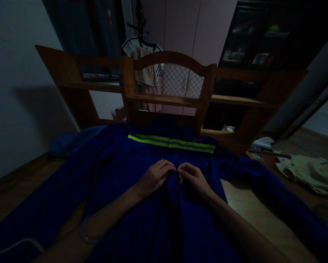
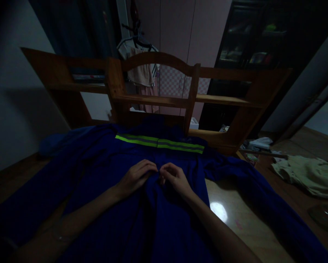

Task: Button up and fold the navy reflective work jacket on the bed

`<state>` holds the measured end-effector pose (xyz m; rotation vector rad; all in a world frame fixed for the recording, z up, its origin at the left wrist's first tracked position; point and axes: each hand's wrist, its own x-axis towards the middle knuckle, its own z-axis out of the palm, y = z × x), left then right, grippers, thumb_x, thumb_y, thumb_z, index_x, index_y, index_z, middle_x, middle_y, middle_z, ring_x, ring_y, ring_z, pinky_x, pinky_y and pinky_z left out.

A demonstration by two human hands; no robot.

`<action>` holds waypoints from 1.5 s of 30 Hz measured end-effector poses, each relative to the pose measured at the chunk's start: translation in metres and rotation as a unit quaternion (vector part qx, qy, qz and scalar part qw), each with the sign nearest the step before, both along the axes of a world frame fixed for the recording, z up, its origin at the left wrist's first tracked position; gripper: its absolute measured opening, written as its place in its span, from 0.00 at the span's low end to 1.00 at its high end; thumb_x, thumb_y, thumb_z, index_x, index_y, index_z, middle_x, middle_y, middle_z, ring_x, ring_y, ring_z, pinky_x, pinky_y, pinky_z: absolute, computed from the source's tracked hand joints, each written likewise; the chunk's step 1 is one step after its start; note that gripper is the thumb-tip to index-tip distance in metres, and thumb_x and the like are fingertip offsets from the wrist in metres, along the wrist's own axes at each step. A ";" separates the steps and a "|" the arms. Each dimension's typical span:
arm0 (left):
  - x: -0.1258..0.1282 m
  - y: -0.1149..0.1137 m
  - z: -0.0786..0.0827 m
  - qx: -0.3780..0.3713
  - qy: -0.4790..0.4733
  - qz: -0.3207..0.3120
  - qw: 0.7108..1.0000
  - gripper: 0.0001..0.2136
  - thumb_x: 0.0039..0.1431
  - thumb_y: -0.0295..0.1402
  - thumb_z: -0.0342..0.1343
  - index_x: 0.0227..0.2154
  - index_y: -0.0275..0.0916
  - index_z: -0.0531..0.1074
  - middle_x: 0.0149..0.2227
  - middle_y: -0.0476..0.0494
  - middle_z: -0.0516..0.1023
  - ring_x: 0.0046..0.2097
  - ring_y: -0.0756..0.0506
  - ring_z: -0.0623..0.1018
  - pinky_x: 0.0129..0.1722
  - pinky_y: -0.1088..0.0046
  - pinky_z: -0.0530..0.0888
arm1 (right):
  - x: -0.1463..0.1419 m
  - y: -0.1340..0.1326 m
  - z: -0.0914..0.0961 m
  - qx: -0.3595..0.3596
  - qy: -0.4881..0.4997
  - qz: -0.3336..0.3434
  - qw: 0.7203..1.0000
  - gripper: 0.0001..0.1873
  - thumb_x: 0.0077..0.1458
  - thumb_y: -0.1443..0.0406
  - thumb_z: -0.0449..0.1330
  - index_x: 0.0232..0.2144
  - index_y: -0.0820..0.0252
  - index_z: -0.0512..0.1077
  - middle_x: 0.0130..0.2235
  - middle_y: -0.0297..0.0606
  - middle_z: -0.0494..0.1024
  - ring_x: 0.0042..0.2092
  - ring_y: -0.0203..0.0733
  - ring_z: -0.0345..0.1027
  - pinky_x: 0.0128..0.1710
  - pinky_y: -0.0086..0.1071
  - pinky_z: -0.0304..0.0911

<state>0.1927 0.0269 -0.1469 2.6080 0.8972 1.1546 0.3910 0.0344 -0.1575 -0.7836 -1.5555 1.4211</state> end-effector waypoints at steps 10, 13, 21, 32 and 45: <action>-0.003 0.000 0.001 -0.005 -0.029 -0.014 0.999 0.07 0.64 0.27 0.48 0.41 0.38 0.69 0.38 0.44 0.74 0.42 0.47 0.73 0.44 0.68 0.70 | 0.000 -0.002 0.003 0.001 -0.002 -0.008 1.000 0.14 0.52 0.56 0.62 0.33 0.60 0.69 0.23 0.31 0.72 0.26 0.35 0.67 0.30 0.29 0.61; -0.002 0.001 0.000 -0.001 -0.032 -0.018 0.999 0.07 0.64 0.27 0.48 0.41 0.39 0.70 0.38 0.44 0.74 0.42 0.47 0.73 0.43 0.69 0.70 | 0.000 -0.003 0.004 -0.005 -0.003 -0.003 1.000 0.13 0.52 0.56 0.62 0.33 0.59 0.68 0.23 0.31 0.73 0.26 0.35 0.67 0.30 0.30 0.61; -0.001 0.002 -0.003 0.008 -0.038 -0.022 0.999 0.06 0.63 0.27 0.49 0.38 0.38 0.70 0.36 0.44 0.74 0.40 0.48 0.73 0.42 0.69 0.71 | 0.001 -0.001 0.002 -0.023 0.008 0.012 1.000 0.13 0.50 0.57 0.64 0.33 0.60 0.68 0.24 0.31 0.73 0.25 0.34 0.67 0.30 0.29 0.60; 0.003 -0.003 -0.001 0.006 -0.050 0.001 0.999 0.06 0.63 0.27 0.48 0.37 0.38 0.70 0.36 0.44 0.74 0.40 0.47 0.73 0.42 0.68 0.71 | -0.001 -0.002 0.003 -0.038 0.028 0.002 0.999 0.15 0.46 0.58 0.66 0.33 0.59 0.68 0.25 0.30 0.72 0.26 0.34 0.67 0.30 0.29 0.61; 0.007 -0.007 -0.001 0.002 -0.043 -0.021 0.999 0.04 0.61 0.25 0.51 0.37 0.38 0.70 0.36 0.44 0.75 0.40 0.48 0.73 0.43 0.68 0.70 | 0.006 -0.012 0.013 0.050 -0.109 0.022 0.992 0.13 0.60 0.54 0.53 0.31 0.57 0.64 0.24 0.27 0.65 0.25 0.32 0.57 0.26 0.26 0.53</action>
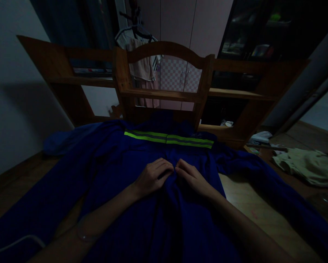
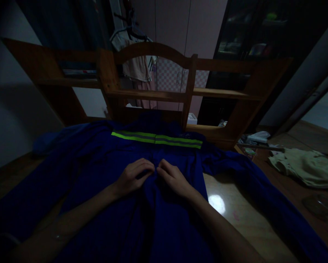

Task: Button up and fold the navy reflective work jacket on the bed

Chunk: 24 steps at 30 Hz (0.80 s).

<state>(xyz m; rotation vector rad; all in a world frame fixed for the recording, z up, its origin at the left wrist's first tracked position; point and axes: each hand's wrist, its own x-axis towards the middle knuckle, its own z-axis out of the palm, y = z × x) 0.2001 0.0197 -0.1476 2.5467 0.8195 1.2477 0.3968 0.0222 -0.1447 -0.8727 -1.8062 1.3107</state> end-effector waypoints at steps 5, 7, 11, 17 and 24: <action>0.001 -0.001 0.001 -0.010 0.002 -0.009 1.000 0.04 0.61 0.25 0.51 0.36 0.37 0.70 0.35 0.45 0.75 0.40 0.48 0.73 0.42 0.69 0.70 | 0.005 -0.005 0.009 0.041 -0.080 0.014 0.996 0.13 0.62 0.55 0.50 0.34 0.57 0.64 0.26 0.27 0.64 0.27 0.32 0.56 0.27 0.26 0.51; 0.001 0.000 0.001 -0.009 0.000 -0.012 1.000 0.04 0.61 0.25 0.51 0.36 0.37 0.70 0.35 0.45 0.75 0.39 0.48 0.73 0.42 0.69 0.70 | 0.006 -0.004 0.010 0.034 -0.085 0.023 0.996 0.12 0.63 0.55 0.49 0.36 0.56 0.63 0.27 0.27 0.64 0.27 0.32 0.57 0.27 0.25 0.52; 0.002 -0.001 0.000 -0.018 -0.007 -0.020 1.000 0.04 0.61 0.25 0.51 0.36 0.37 0.70 0.35 0.44 0.74 0.40 0.48 0.73 0.42 0.69 0.70 | 0.009 0.000 0.009 0.033 -0.091 0.044 0.994 0.12 0.62 0.55 0.50 0.36 0.58 0.64 0.26 0.27 0.65 0.27 0.32 0.57 0.27 0.25 0.53; 0.006 -0.006 0.003 -0.064 -0.008 -0.049 0.997 0.04 0.61 0.25 0.51 0.35 0.37 0.70 0.34 0.45 0.74 0.39 0.48 0.73 0.41 0.71 0.69 | 0.014 0.009 0.004 -0.069 -0.027 0.092 0.993 0.10 0.56 0.59 0.57 0.31 0.61 0.67 0.24 0.28 0.66 0.24 0.31 0.57 0.24 0.24 0.52; 0.004 -0.004 0.002 -0.112 0.001 -0.041 0.993 0.04 0.59 0.27 0.53 0.37 0.38 0.71 0.36 0.46 0.73 0.40 0.48 0.73 0.41 0.71 0.69 | 0.014 0.015 -0.003 -0.126 0.033 0.085 0.988 0.06 0.53 0.65 0.57 0.29 0.63 0.70 0.21 0.30 0.70 0.23 0.33 0.64 0.26 0.26 0.56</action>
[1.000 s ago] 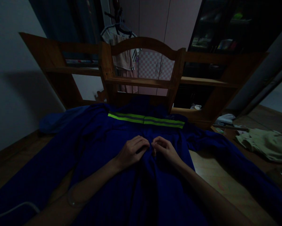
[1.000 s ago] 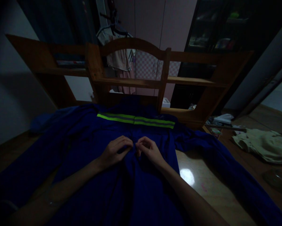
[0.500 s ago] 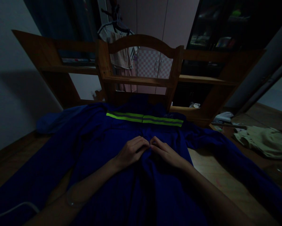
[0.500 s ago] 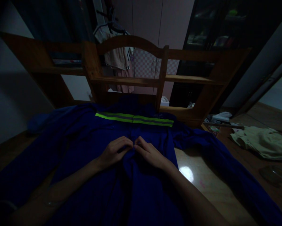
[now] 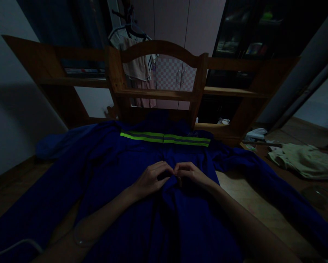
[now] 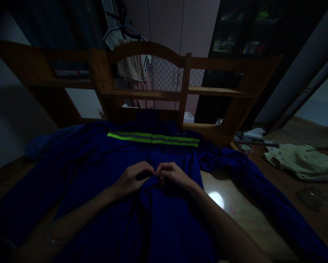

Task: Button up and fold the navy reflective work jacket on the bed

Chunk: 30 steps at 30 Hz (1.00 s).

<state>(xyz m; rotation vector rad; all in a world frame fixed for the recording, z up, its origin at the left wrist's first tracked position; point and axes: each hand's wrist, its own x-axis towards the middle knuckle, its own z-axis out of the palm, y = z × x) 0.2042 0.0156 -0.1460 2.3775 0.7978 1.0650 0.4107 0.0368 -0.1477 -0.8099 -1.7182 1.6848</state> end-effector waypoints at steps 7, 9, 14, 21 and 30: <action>0.002 0.000 0.002 -0.027 -0.010 0.043 0.999 0.03 0.59 0.27 0.54 0.34 0.39 0.71 0.35 0.47 0.73 0.40 0.48 0.73 0.41 0.72 0.69 | -0.005 0.002 -0.005 0.005 0.028 -0.045 0.999 0.08 0.52 0.62 0.59 0.28 0.64 0.70 0.21 0.31 0.71 0.24 0.33 0.64 0.28 0.27 0.59; 0.002 0.000 0.002 -0.024 -0.020 0.060 0.998 0.04 0.59 0.25 0.53 0.34 0.39 0.71 0.36 0.47 0.73 0.41 0.48 0.73 0.43 0.72 0.69 | -0.009 0.001 -0.008 0.040 0.040 -0.080 0.995 0.10 0.53 0.61 0.59 0.27 0.63 0.70 0.20 0.29 0.69 0.22 0.32 0.62 0.27 0.26 0.57; 0.001 0.002 -0.002 0.014 -0.032 0.087 0.996 0.05 0.59 0.25 0.52 0.35 0.40 0.71 0.36 0.47 0.74 0.41 0.49 0.73 0.44 0.71 0.70 | -0.016 -0.005 -0.011 0.115 0.031 -0.153 0.981 0.12 0.55 0.58 0.59 0.27 0.62 0.70 0.21 0.28 0.67 0.21 0.29 0.57 0.23 0.25 0.53; 0.001 0.001 -0.005 0.103 -0.039 0.074 0.991 0.05 0.59 0.25 0.53 0.37 0.39 0.69 0.38 0.46 0.75 0.42 0.48 0.74 0.44 0.69 0.70 | -0.017 -0.006 -0.005 0.076 0.055 -0.135 0.986 0.12 0.55 0.58 0.57 0.27 0.61 0.69 0.19 0.27 0.65 0.20 0.30 0.56 0.23 0.26 0.53; -0.001 0.001 -0.007 0.101 -0.032 0.071 0.992 0.05 0.58 0.26 0.55 0.37 0.40 0.68 0.39 0.46 0.76 0.42 0.47 0.75 0.43 0.70 0.71 | -0.019 -0.007 -0.011 0.009 0.081 -0.120 0.989 0.09 0.55 0.61 0.55 0.27 0.60 0.66 0.20 0.27 0.62 0.20 0.30 0.54 0.21 0.25 0.49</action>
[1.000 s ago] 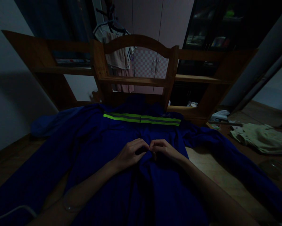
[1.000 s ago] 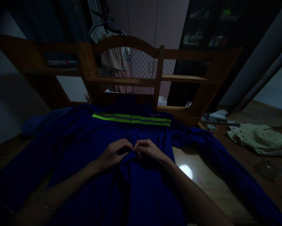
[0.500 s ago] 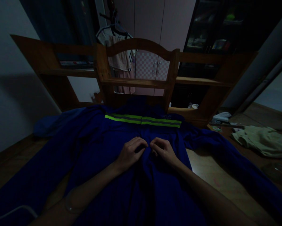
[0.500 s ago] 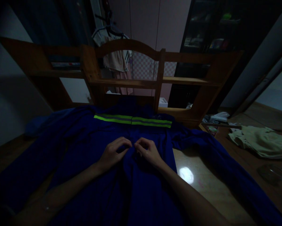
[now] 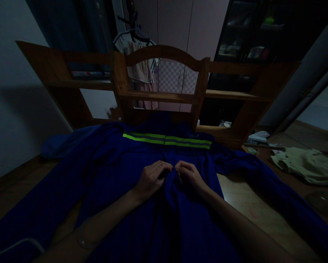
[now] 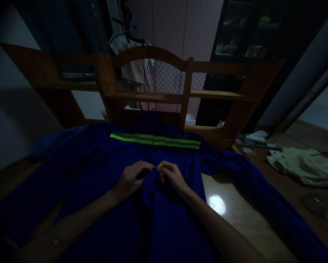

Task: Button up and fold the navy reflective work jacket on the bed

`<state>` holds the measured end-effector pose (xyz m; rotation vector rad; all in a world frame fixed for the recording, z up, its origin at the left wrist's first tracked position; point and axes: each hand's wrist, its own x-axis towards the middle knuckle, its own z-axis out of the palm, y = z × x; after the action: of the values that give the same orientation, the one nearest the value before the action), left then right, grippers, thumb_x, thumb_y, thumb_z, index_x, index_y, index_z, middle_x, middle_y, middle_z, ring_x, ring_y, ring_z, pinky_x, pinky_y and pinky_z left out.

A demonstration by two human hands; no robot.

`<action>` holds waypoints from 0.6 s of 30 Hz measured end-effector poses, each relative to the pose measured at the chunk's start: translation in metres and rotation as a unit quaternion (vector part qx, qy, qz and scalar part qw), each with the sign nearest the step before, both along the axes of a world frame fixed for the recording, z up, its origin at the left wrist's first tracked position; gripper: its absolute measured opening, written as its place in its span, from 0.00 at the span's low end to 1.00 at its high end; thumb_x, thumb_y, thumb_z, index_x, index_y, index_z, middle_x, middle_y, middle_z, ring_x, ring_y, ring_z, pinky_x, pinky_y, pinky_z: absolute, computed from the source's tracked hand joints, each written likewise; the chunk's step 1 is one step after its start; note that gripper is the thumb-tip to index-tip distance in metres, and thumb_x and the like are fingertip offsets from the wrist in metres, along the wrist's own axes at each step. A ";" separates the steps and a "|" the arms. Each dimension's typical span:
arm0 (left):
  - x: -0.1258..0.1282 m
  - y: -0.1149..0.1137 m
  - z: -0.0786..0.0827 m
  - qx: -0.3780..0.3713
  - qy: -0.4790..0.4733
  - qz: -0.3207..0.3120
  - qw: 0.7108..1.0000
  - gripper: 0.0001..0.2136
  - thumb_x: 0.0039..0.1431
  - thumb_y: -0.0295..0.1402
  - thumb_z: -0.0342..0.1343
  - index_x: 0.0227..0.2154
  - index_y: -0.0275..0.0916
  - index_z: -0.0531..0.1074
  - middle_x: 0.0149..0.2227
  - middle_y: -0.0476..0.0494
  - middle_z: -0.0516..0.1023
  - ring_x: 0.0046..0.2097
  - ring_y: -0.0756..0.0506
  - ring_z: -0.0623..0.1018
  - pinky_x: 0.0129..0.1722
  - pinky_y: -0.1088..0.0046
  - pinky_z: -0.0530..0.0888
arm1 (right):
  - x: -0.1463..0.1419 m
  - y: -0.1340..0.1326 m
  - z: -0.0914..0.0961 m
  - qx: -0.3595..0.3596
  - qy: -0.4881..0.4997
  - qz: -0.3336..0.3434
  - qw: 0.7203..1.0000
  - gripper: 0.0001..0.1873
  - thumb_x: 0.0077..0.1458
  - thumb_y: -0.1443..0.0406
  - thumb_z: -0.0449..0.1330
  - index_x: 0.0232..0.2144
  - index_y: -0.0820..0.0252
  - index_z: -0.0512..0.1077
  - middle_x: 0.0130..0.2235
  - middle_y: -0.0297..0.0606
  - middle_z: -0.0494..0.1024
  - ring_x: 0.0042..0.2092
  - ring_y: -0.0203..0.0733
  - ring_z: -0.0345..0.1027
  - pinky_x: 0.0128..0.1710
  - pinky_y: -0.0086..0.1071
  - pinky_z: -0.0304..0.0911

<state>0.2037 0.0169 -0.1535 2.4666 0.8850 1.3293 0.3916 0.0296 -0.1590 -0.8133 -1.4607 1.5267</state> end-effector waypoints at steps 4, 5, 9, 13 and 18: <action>-0.001 0.000 0.001 -0.016 -0.008 0.022 1.000 0.04 0.58 0.26 0.55 0.35 0.40 0.69 0.38 0.46 0.76 0.42 0.47 0.75 0.44 0.69 0.71 | 0.000 -0.010 0.007 0.090 -0.075 -0.021 0.993 0.11 0.60 0.60 0.51 0.29 0.59 0.65 0.23 0.29 0.63 0.24 0.32 0.55 0.24 0.26 0.51; -0.001 0.000 0.001 -0.021 -0.010 0.029 0.999 0.04 0.58 0.26 0.54 0.36 0.40 0.69 0.38 0.46 0.76 0.42 0.47 0.76 0.44 0.69 0.71 | 0.000 -0.012 0.010 0.131 -0.106 -0.040 0.985 0.11 0.60 0.59 0.51 0.29 0.59 0.65 0.25 0.30 0.64 0.26 0.33 0.57 0.26 0.26 0.52; -0.004 0.000 0.001 -0.042 -0.012 0.038 0.998 0.06 0.59 0.28 0.54 0.39 0.41 0.71 0.40 0.47 0.78 0.43 0.48 0.77 0.44 0.71 0.73 | 0.001 -0.018 0.018 0.265 -0.215 -0.080 0.937 0.11 0.63 0.60 0.49 0.34 0.58 0.66 0.31 0.34 0.69 0.33 0.36 0.62 0.34 0.29 0.55; -0.005 0.001 0.000 -0.052 -0.009 0.042 0.998 0.07 0.59 0.29 0.54 0.40 0.42 0.72 0.40 0.49 0.79 0.42 0.49 0.78 0.45 0.73 0.73 | 0.003 -0.015 0.017 0.318 -0.275 -0.080 0.904 0.11 0.65 0.60 0.46 0.36 0.57 0.65 0.32 0.36 0.70 0.34 0.38 0.64 0.35 0.30 0.55; -0.003 0.002 -0.001 -0.076 -0.009 0.066 0.995 0.06 0.58 0.29 0.55 0.37 0.42 0.72 0.37 0.52 0.78 0.39 0.50 0.78 0.43 0.75 0.73 | 0.003 -0.007 0.006 0.346 -0.331 -0.089 0.874 0.12 0.65 0.63 0.45 0.29 0.57 0.61 0.28 0.33 0.67 0.29 0.36 0.61 0.30 0.29 0.52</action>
<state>0.2009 0.0192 -0.1548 2.3128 1.1187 1.2703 0.3942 0.0225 -0.1527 -1.0153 -2.1623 0.4828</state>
